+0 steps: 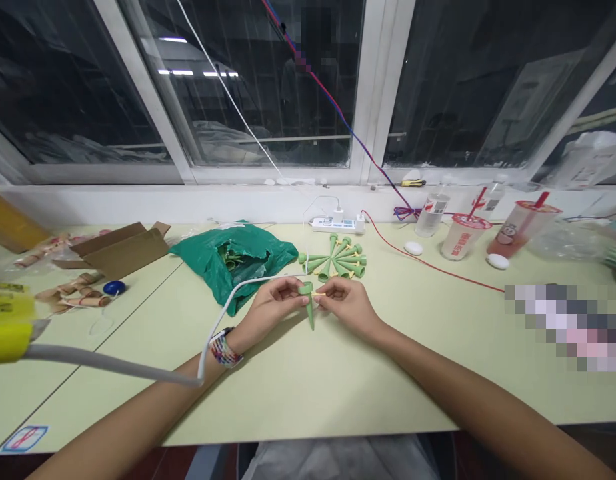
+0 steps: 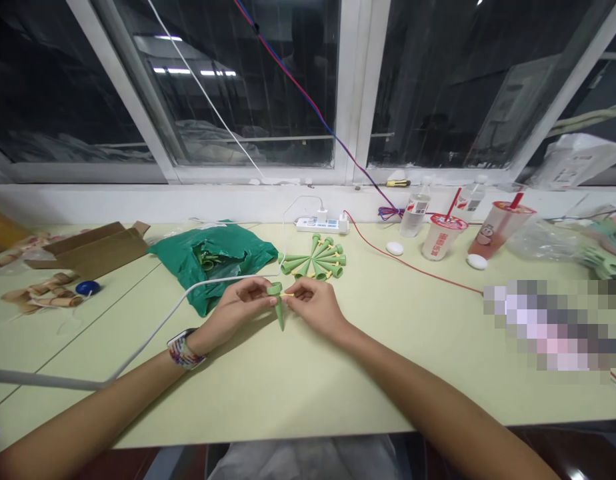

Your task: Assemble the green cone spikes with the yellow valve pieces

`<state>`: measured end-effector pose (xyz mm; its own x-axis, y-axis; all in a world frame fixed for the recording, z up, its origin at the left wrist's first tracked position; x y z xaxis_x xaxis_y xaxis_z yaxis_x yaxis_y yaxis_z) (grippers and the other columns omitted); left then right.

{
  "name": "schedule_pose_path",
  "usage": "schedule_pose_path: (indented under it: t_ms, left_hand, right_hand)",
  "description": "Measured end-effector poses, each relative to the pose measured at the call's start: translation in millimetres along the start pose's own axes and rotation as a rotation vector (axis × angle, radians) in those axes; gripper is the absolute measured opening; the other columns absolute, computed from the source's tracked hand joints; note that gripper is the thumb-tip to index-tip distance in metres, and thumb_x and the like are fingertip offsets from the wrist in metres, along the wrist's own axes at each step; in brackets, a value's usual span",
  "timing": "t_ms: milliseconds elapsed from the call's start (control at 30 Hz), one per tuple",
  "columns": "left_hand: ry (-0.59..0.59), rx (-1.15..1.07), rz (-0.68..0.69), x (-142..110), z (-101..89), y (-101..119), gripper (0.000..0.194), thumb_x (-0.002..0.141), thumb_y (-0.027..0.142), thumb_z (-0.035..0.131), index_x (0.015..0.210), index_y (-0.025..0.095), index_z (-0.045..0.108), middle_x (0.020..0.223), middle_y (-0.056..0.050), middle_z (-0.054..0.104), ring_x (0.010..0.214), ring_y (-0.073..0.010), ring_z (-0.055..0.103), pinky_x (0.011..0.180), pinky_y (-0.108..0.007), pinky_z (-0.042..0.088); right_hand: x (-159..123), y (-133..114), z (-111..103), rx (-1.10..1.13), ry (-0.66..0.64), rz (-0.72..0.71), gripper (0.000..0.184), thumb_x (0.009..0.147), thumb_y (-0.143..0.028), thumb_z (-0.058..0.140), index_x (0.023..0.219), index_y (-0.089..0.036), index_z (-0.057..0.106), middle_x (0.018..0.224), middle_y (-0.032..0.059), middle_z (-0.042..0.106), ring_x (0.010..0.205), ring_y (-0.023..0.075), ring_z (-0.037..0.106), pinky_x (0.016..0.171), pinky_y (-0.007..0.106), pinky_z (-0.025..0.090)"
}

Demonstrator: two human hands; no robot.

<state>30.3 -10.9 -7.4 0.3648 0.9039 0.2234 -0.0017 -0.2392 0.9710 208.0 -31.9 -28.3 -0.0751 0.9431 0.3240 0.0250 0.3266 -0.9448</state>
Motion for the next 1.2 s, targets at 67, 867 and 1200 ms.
schedule_pose_path:
  t_ms: [67, 867, 1200]
  left_hand:
    - [0.035, -0.017, 0.002, 0, -1.7, -2, 0.029, 0.072, 0.030, 0.091, 0.092, 0.019, 0.072, 0.089, -0.003, 0.064, 0.081, -0.0169, 0.061, 0.072, -0.029, 0.052]
    - [0.031, -0.282, -0.186, -4, 0.9, -23, 0.039, 0.069, 0.018, 0.093, 0.101, 0.019, 0.072, 0.096, -0.004, 0.075, 0.089, -0.0186, 0.073, 0.079, -0.029, 0.061]
    - [0.048, -0.239, -0.206, -8, 7.6, -9, 0.039, 0.066, 0.022, 0.095, 0.095, 0.017, 0.069, 0.094, -0.003, 0.071, 0.086, -0.0176, 0.071, 0.078, -0.029, 0.059]
  right_hand:
    - [1, 0, 1, 0.081, -0.007, 0.042, 0.021, 0.079, -0.037, 0.082, 0.088, -0.020, 0.073, 0.076, 0.0025, 0.072, 0.071, 0.0197, 0.073, 0.068, 0.032, 0.061]
    - [0, -4, -4, 0.077, 0.014, -0.002, 0.018, 0.079, -0.036, 0.083, 0.080, -0.020, 0.076, 0.082, 0.0053, 0.078, 0.075, 0.0229, 0.077, 0.075, 0.038, 0.065]
    - [-1, -3, -6, 0.009, -0.014, -0.021, 0.011, 0.081, -0.029, 0.081, 0.081, -0.018, 0.078, 0.083, 0.0062, 0.079, 0.076, 0.0226, 0.076, 0.073, 0.034, 0.063]
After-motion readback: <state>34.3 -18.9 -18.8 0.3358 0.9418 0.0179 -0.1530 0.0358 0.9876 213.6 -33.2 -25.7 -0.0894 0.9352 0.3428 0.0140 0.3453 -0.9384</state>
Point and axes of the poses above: each hand's wrist, its own x-axis towards the middle knuckle, its own z-axis out of the palm, y = z × x, the point moved 6 cm from there along x, towards the middle knuckle
